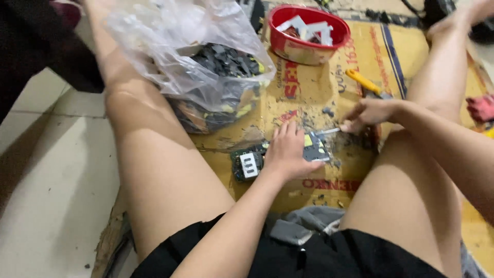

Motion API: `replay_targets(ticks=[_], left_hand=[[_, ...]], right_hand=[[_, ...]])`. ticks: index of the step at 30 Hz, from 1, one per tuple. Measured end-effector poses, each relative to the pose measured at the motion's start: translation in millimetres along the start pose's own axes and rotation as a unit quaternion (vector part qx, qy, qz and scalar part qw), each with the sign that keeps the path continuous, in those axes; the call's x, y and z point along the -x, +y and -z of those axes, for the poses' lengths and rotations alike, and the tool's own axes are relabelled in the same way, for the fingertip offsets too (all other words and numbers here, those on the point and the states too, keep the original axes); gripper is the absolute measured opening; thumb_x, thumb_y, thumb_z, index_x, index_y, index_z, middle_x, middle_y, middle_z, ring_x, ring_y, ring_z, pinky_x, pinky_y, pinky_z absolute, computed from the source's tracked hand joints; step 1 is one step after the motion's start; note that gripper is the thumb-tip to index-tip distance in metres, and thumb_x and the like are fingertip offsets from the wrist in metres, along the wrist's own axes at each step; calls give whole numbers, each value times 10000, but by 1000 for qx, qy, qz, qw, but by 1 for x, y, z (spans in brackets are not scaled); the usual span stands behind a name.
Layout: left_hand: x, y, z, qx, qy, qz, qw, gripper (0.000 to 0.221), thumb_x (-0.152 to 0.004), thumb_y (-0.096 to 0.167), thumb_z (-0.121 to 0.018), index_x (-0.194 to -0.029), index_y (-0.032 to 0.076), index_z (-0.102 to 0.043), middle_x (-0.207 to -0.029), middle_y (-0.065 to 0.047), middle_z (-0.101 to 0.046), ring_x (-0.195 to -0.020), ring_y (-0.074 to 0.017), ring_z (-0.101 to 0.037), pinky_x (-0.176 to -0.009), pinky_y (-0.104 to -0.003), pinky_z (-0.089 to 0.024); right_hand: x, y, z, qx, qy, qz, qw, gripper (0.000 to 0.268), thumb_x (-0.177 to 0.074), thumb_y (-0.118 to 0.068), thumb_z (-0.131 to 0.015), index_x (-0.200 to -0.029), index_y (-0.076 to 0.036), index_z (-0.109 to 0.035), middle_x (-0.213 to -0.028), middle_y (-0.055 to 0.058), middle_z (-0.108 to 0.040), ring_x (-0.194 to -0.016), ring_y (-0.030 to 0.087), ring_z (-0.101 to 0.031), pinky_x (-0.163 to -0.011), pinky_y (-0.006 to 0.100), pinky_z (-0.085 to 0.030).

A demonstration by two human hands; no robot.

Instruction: Scraping components and material off a circuit board using a small blade and pliers

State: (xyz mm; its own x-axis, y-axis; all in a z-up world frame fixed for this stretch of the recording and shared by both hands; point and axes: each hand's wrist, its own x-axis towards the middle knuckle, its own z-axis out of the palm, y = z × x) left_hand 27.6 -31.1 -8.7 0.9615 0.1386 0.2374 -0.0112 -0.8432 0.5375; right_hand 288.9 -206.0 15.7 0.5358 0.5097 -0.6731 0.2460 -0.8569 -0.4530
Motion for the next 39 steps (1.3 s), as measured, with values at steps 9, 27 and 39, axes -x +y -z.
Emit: replay_targets(ticks=[9,27,39], left_hand=[[-3,0,-11,-45,-39,26,998,906,-643,604,-856,-1235,-43,-625,-1490,-286,-450,-1402,-417,-407,-1176,-535,-306],[2,-9,-17,-8,49,-29,998,811,-561,559,-818,-1082,-38,-644,-1045,-163,-547,-1073,-355,-574,-893,-465,-464],[0,5,6,-46,-40,-2,998,832,-566,544,-833,-1133,-30,-632,-1187,-190,-547,-1269,-384,-512,-1024,-480,-435]], right_hand=[[99,-64,-37,272,114,-62,954,485,-948,-453,-612,-1286,-117,-698,-1133,116,-784,-935,256,-781,-839,368,-652],[105,-87,-69,186,261,-32,947,230,-710,-339,-703,-564,-177,-779,-567,127,-697,-744,404,-731,-675,488,-511],[70,-42,-36,130,203,-23,970,323,-700,-475,-795,-732,-157,-839,-685,132,-767,-844,361,-743,-783,448,-554]])
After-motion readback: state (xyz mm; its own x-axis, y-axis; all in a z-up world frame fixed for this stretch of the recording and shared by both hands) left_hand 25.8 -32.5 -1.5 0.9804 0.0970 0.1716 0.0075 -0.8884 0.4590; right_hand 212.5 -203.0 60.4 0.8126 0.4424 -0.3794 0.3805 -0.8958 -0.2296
